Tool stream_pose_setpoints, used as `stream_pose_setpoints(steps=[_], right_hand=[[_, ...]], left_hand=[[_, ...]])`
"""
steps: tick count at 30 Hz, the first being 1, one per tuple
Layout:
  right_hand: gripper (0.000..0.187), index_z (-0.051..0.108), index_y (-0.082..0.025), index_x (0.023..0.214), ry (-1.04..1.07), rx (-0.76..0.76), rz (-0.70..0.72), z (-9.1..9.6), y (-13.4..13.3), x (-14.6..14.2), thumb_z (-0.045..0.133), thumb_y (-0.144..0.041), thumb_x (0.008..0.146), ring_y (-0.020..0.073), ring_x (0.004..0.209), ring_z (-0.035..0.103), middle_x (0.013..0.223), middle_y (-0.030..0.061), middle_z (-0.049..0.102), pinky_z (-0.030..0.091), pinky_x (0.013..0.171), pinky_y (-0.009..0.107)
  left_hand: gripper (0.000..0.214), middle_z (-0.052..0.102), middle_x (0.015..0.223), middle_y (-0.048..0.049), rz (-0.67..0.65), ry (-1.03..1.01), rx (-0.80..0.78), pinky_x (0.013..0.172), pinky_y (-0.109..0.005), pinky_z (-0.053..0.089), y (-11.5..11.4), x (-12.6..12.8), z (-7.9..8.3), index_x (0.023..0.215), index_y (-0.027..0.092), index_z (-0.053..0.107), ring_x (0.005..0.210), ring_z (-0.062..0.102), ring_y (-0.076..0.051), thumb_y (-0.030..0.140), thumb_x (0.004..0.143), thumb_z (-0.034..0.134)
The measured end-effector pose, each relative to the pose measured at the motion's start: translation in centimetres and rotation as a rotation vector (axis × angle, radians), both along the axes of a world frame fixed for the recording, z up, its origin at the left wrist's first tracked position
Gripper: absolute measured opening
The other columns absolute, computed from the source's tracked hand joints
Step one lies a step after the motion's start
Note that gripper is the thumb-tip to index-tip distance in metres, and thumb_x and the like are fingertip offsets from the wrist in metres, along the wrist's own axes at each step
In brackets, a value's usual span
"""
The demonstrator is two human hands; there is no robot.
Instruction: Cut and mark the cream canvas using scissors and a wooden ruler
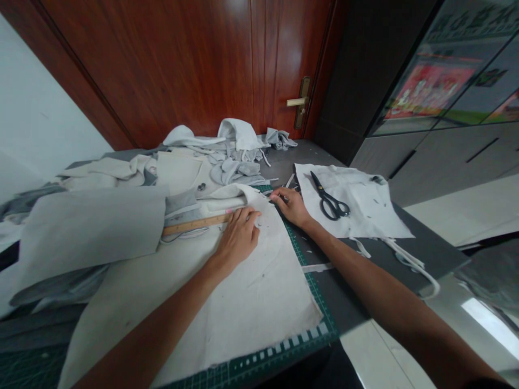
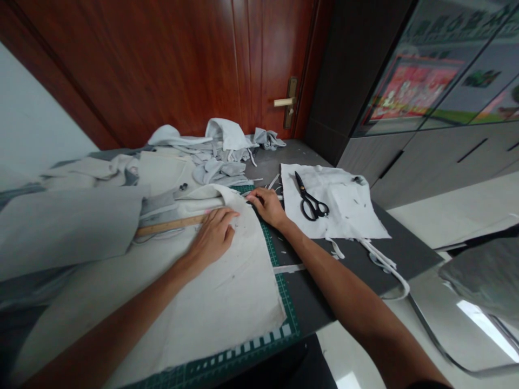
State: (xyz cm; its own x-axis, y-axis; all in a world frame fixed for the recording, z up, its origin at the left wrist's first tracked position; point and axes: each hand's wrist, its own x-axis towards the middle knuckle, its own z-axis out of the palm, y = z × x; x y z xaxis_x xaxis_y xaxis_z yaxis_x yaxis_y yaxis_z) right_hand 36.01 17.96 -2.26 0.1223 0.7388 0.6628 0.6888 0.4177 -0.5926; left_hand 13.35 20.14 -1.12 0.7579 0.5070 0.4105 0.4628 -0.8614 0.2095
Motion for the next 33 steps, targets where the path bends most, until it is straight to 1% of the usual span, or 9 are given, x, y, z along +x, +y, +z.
stream_pose_setpoints(steps=[2, 6, 10, 14, 16, 19, 23, 26, 33], right_hand=[[0.035, 0.069, -0.021, 0.083, 0.022, -0.018, 0.028, 0.0, 0.1, 0.0, 0.056, -0.048, 0.103, 0.0199, 0.08, 0.064, 0.083, 0.0036, 0.072, 0.045, 0.085, 0.033], [0.042, 0.064, -0.021, 0.083, 0.079, -0.077, 0.105, -0.1, 0.1, -0.3, 0.052, -0.057, 0.102, 0.0185, 0.075, 0.061, 0.078, 0.002, 0.067, 0.046, 0.075, 0.03], [0.049, 0.063, -0.021, 0.085, 0.143, -0.14, 0.19, 0.0, -0.3, -1.2, 0.051, -0.066, 0.1, 0.017, 0.074, 0.058, 0.077, 0.001, 0.065, 0.045, 0.073, 0.028], [0.056, 0.063, -0.02, 0.077, 0.191, -0.215, 0.313, 0.3, -0.7, -2.7, 0.053, -0.071, 0.097, 0.015, 0.07, 0.055, 0.072, -0.0001, 0.063, 0.043, 0.07, 0.027], [0.057, 0.063, -0.019, 0.075, 0.218, -0.244, 0.354, 0.5, -0.9, -3.2, 0.055, -0.072, 0.096, 0.0139, 0.067, 0.052, 0.069, -0.0009, 0.06, 0.042, 0.068, 0.027], [0.057, 0.063, -0.019, 0.076, 0.26, -0.28, 0.389, 0.7, -1.1, -3.5, 0.056, -0.072, 0.095, 0.012, 0.061, 0.045, 0.067, -0.0021, 0.057, 0.037, 0.062, 0.026], [0.056, 0.065, -0.018, 0.08, 0.3, -0.334, 0.428, 0.7, -1.3, -3.6, 0.057, -0.072, 0.094, 0.0108, 0.055, 0.037, 0.062, -0.0049, 0.049, 0.029, 0.053, 0.026], [0.055, 0.065, -0.019, 0.082, 0.345, -0.372, 0.453, 0.7, -1.4, -3.7, 0.059, -0.072, 0.093, 0.0109, 0.054, 0.036, 0.06, -0.0062, 0.045, 0.028, 0.052, 0.026], [0.055, 0.064, -0.018, 0.08, 0.376, -0.41, 0.473, 0.9, -1.5, -3.7, 0.06, -0.071, 0.093, 0.0105, 0.053, 0.034, 0.058, -0.0069, 0.043, 0.024, 0.052, 0.027]], left_hand=[[0.038, 0.063, 0.128, -0.0123, -0.001, 0.001, -0.003, 0.115, -0.053, 0.039, 0.0, 0.0, 0.0, 0.125, 0.018, 0.062, 0.122, 0.055, -0.031, 0.007, 0.091, 0.047], [0.039, 0.063, 0.129, -0.0128, 0.003, 0.0, -0.014, 0.114, -0.051, 0.041, 0.0, 0.0, 0.0, 0.125, 0.017, 0.062, 0.122, 0.055, -0.031, 0.006, 0.09, 0.048], [0.036, 0.064, 0.126, -0.0114, -0.001, -0.012, -0.027, 0.113, -0.051, 0.039, -0.1, 0.1, 0.1, 0.122, 0.019, 0.061, 0.121, 0.056, -0.031, 0.008, 0.092, 0.047], [0.02, 0.067, 0.115, -0.0099, 0.011, -0.047, -0.063, 0.112, -0.052, 0.037, 0.1, 0.2, 0.3, 0.107, 0.021, 0.062, 0.115, 0.058, -0.03, 0.017, 0.1, 0.044], [0.022, 0.067, 0.108, -0.0086, 0.022, -0.08, -0.097, 0.109, -0.05, 0.039, 0.4, 0.2, 0.4, 0.099, 0.022, 0.061, 0.111, 0.059, -0.028, 0.023, 0.105, 0.04], [0.031, 0.067, 0.102, -0.0066, 0.03, -0.13, -0.154, 0.104, -0.046, 0.041, 0.8, 0.2, 0.5, 0.091, 0.022, 0.06, 0.106, 0.061, -0.026, 0.028, 0.108, 0.035], [0.029, 0.067, 0.097, -0.005, 0.02, -0.177, -0.219, 0.104, -0.045, 0.039, 1.1, 0.2, 0.4, 0.088, 0.022, 0.061, 0.102, 0.062, -0.025, 0.029, 0.107, 0.04], [0.027, 0.068, 0.095, -0.0041, 0.007, -0.208, -0.26, 0.103, -0.043, 0.04, 1.2, 0.2, 0.4, 0.085, 0.021, 0.06, 0.098, 0.063, -0.023, 0.028, 0.105, 0.044], [0.028, 0.07, 0.093, -0.0029, -0.021, -0.232, -0.318, 0.101, -0.04, 0.04, 1.4, 0.1, 0.6, 0.081, 0.022, 0.055, 0.094, 0.064, -0.021, 0.027, 0.105, 0.042]])
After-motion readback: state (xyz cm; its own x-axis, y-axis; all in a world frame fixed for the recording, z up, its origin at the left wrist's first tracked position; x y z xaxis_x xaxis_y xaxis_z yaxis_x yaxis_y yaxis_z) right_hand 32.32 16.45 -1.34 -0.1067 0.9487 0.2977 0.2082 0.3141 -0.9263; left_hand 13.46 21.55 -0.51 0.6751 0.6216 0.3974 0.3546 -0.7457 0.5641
